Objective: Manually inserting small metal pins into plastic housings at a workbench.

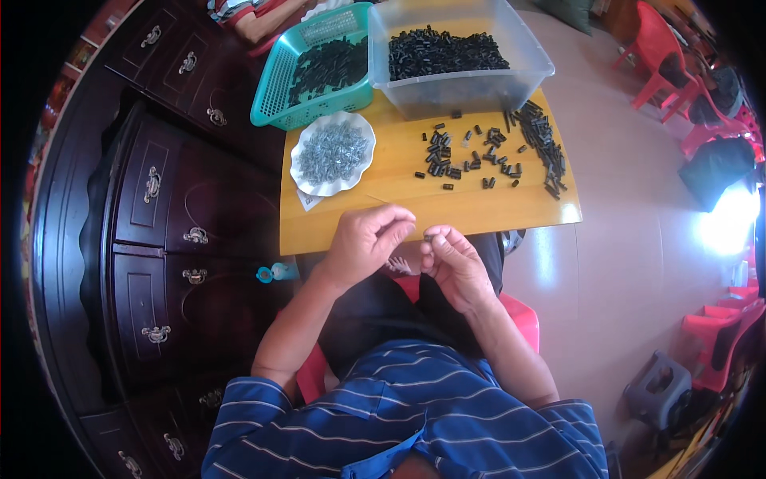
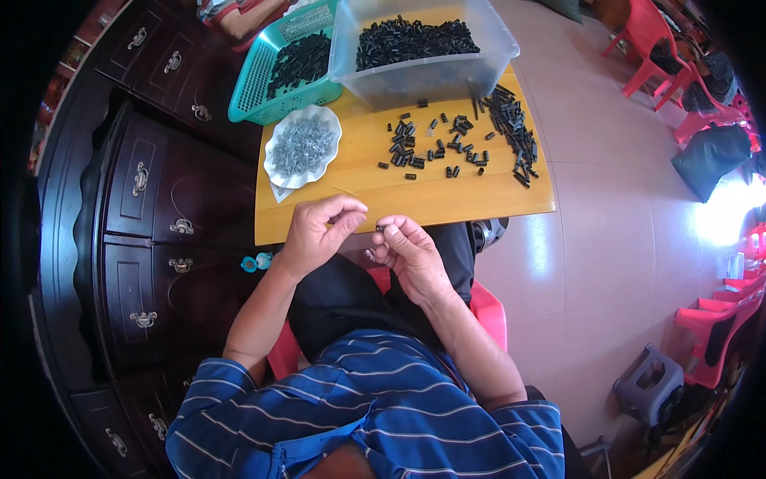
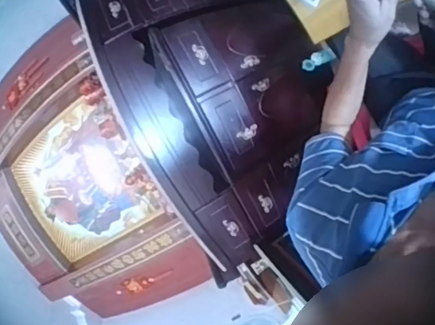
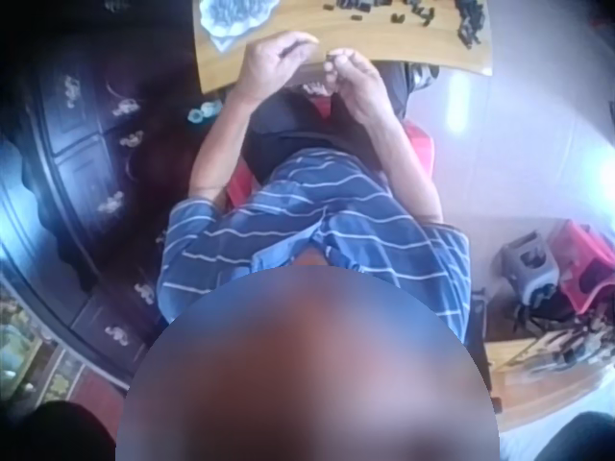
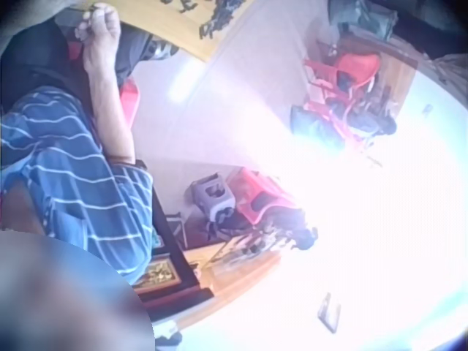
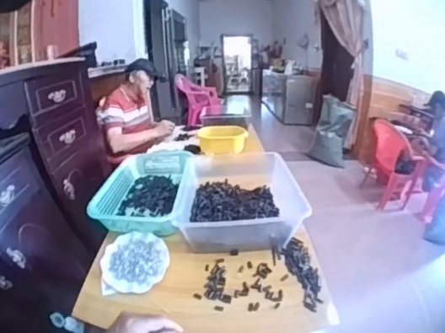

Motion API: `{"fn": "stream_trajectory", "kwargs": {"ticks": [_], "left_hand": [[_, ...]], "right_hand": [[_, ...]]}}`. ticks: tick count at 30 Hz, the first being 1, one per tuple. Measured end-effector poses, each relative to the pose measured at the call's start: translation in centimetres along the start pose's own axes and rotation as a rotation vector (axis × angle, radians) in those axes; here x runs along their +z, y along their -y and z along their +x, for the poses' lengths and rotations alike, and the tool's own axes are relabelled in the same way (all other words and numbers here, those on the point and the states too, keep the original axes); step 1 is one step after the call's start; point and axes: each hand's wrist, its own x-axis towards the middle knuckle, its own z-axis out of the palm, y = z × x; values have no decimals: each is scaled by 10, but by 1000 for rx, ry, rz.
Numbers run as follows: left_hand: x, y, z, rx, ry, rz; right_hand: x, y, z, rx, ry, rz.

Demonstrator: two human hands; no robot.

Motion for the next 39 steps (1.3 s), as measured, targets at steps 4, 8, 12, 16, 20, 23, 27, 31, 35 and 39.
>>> {"fn": "stream_trajectory", "kwargs": {"ticks": [4,8,12,16,20,23,27,31,35,39], "left_hand": [[7,22,18,-85,20,88],[18,38,39,58,7,177],[36,41,59,95,39,244],[51,38,75,146,49,407],[58,36,84,119,82,477],[60,42,86,128,87,453],[49,46,85,99,85,455],[30,51,87,61,27,422],[16,72,98,130,-30,496],[14,87,112,93,-3,539]], "right_hand": [[1,2,-1,2,-19,-9],[1,1,0,9,-29,-5],[-3,0,2,14,-42,-8],[-5,0,2,14,-53,-4],[-5,0,2,16,-50,6],[-5,0,2,22,-50,13],[-5,1,3,25,-49,17],[-1,2,2,27,-49,15],[0,2,1,36,-60,11],[-1,2,0,37,-59,10]]}}
